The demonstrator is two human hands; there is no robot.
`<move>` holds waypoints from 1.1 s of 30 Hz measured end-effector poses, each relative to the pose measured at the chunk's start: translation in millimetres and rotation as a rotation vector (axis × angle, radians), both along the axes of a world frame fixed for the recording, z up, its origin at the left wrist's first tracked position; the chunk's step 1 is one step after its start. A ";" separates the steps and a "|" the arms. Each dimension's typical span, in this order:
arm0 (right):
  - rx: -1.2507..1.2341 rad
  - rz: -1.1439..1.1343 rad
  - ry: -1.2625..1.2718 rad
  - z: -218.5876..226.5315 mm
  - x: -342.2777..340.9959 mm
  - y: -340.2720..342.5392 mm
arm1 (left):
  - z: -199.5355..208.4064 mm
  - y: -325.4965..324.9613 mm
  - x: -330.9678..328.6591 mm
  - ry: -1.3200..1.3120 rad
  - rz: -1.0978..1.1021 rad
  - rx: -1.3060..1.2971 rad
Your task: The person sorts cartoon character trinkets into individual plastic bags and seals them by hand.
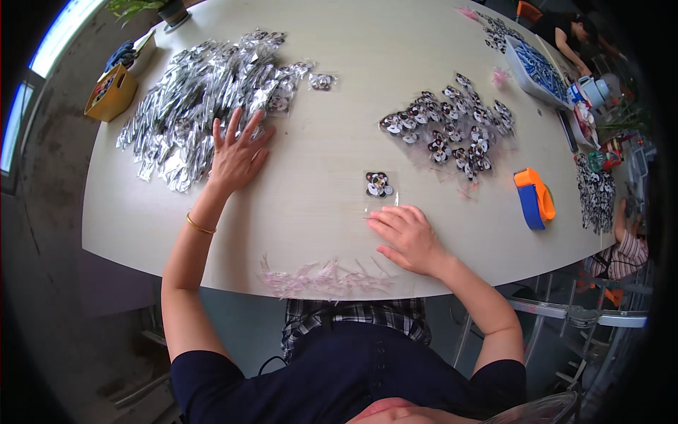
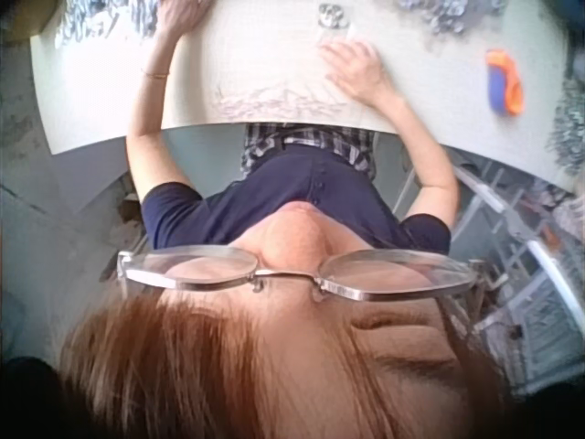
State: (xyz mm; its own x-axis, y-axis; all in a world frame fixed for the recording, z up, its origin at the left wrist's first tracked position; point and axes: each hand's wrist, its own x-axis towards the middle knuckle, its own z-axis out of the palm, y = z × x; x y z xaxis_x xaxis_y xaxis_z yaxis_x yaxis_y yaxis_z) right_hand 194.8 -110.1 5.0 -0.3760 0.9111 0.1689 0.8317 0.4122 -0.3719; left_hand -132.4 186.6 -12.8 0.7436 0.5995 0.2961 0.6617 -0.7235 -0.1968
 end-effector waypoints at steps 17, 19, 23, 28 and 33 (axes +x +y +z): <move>0.046 -0.077 0.029 -9.5 7.7 16.8 | 35.8 42.2 26.8 -0.099 -0.306 -0.065; 0.043 -0.085 0.058 -9.8 7.1 19.1 | 23.7 16.2 -29.1 -0.068 -0.308 -0.091; 0.058 -0.069 0.042 -7.5 7.8 20.7 | 3.5 24.0 -95.8 -0.005 -0.080 -0.070; 0.064 -0.073 0.028 -5.1 7.8 16.2 | -14.2 101.8 -39.1 -0.054 -0.052 -0.115; 0.067 -0.065 0.054 -5.6 3.5 21.2 | -8.5 125.3 29.7 0.001 0.154 0.126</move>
